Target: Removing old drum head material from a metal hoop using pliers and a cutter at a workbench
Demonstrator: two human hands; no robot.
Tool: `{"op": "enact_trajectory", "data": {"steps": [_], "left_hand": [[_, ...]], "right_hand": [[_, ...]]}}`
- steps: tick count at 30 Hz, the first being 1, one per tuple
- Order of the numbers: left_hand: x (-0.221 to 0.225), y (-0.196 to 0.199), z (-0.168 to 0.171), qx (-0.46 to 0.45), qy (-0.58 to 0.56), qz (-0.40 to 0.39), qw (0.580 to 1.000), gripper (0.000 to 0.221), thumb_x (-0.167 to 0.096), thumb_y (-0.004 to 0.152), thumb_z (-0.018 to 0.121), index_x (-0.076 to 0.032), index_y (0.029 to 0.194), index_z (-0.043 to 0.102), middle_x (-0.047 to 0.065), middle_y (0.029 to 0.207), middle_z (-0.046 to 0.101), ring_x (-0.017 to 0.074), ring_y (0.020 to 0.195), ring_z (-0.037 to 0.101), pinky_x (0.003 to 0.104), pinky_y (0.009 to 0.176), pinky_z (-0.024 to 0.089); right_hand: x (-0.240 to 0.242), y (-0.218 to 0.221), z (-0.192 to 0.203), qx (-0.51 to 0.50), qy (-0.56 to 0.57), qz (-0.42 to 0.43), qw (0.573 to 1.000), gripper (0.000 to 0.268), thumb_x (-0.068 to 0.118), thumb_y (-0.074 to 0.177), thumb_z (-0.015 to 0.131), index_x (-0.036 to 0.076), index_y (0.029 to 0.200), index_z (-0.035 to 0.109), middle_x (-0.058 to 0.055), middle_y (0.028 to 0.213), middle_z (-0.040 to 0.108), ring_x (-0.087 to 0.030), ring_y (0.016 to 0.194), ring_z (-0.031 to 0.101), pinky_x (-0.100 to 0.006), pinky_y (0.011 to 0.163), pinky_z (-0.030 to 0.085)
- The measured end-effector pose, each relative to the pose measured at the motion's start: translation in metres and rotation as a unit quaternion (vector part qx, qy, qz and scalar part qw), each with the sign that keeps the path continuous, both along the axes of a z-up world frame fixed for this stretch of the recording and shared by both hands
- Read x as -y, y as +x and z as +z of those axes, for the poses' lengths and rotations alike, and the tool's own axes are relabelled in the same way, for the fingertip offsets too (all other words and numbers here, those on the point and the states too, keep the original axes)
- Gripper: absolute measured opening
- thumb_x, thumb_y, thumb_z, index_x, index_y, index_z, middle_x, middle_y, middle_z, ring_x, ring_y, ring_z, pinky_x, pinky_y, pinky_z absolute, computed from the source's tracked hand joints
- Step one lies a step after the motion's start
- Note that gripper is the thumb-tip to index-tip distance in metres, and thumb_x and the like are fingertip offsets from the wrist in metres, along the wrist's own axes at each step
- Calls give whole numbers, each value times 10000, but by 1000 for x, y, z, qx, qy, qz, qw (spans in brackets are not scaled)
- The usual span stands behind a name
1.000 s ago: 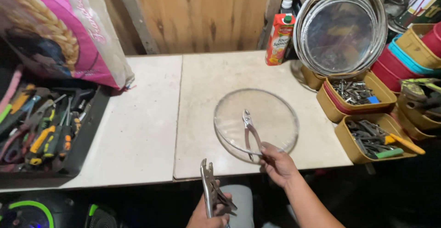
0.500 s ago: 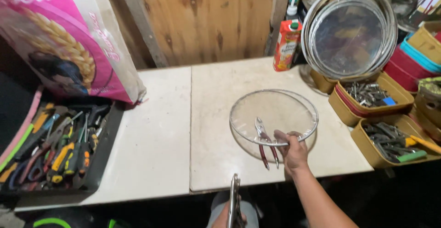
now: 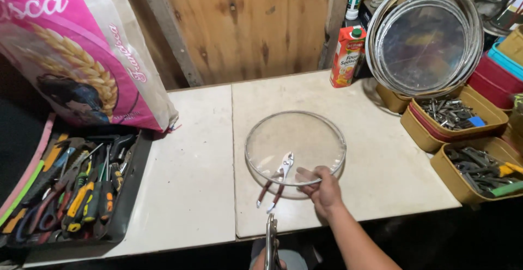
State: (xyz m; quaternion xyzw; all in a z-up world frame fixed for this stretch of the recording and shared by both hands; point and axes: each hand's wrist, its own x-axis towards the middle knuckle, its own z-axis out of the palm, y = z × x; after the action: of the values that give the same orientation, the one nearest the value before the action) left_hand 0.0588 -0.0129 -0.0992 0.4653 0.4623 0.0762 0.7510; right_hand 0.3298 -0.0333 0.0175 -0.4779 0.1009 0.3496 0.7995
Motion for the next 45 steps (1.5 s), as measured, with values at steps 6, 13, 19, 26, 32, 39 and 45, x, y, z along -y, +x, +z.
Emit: {"op": "enact_trajectory", "data": {"steps": [6, 13, 19, 26, 32, 39, 45], "left_hand": [[-2, 18, -78, 101, -324, 68, 938, 584, -399, 970, 531, -219, 1525, 499, 336, 1082, 722, 451, 812, 723, 430, 775, 592], [5, 21, 117, 48, 59, -269, 960, 980, -199, 626, 796, -230, 1526, 411, -42, 1249, 624, 84, 902, 612, 195, 826, 491], [5, 31, 146, -25, 148, -293, 944, 931, -128, 623, 624, -257, 1518, 404, -71, 1271, 639, 47, 994, 608, 152, 885, 475], [-4, 28, 131, -12, 250, -297, 922, 719, -175, 586, 610, -222, 1300, 544, -65, 1142, 648, 91, 1004, 612, 204, 904, 455], [-5, 30, 139, -18, 241, -276, 930, 661, -171, 638, 625, -201, 1295, 555, -66, 1014, 658, 88, 823, 598, 216, 763, 504], [-1, 31, 140, -48, 226, -255, 939, 709, -162, 685, 705, -259, 1369, 545, -97, 936, 662, 52, 749, 612, 196, 767, 503], [2, 31, 157, -57, 224, -258, 938, 659, -171, 707, 681, -265, 1345, 543, -90, 968, 640, 60, 795, 596, 213, 771, 491]], "right_hand": [[46, 21, -12, -61, 74, 44, 994, 146, 316, 918, 574, 183, 857, 567, -334, 1268, 707, -429, 874, 718, -540, 632, 618], [62, 13, -3, 12, 40, 175, 984, 686, 26, 799, 711, 15, 1461, 530, -207, 1064, 748, -324, 761, 716, -359, 696, 626], [65, 2, 27, 21, -18, 233, 972, 764, 29, 744, 759, 40, 1477, 541, -181, 1001, 694, -322, 769, 659, -534, 714, 612], [65, 8, 10, 59, -32, 252, 965, 809, 37, 685, 819, 17, 1459, 583, -159, 855, 722, -260, 742, 673, -457, 692, 604], [66, 11, 2, 74, -8, 261, 963, 790, 28, 681, 829, -36, 1431, 588, -174, 839, 723, -256, 717, 674, -379, 697, 573], [66, 10, 1, 88, 1, 265, 960, 781, 11, 692, 826, -71, 1426, 572, -182, 788, 711, -261, 678, 665, -357, 665, 567], [66, 10, 2, 80, 17, 269, 960, 763, 13, 706, 817, -63, 1422, 566, -159, 804, 685, -258, 698, 637, -370, 671, 539]]}}
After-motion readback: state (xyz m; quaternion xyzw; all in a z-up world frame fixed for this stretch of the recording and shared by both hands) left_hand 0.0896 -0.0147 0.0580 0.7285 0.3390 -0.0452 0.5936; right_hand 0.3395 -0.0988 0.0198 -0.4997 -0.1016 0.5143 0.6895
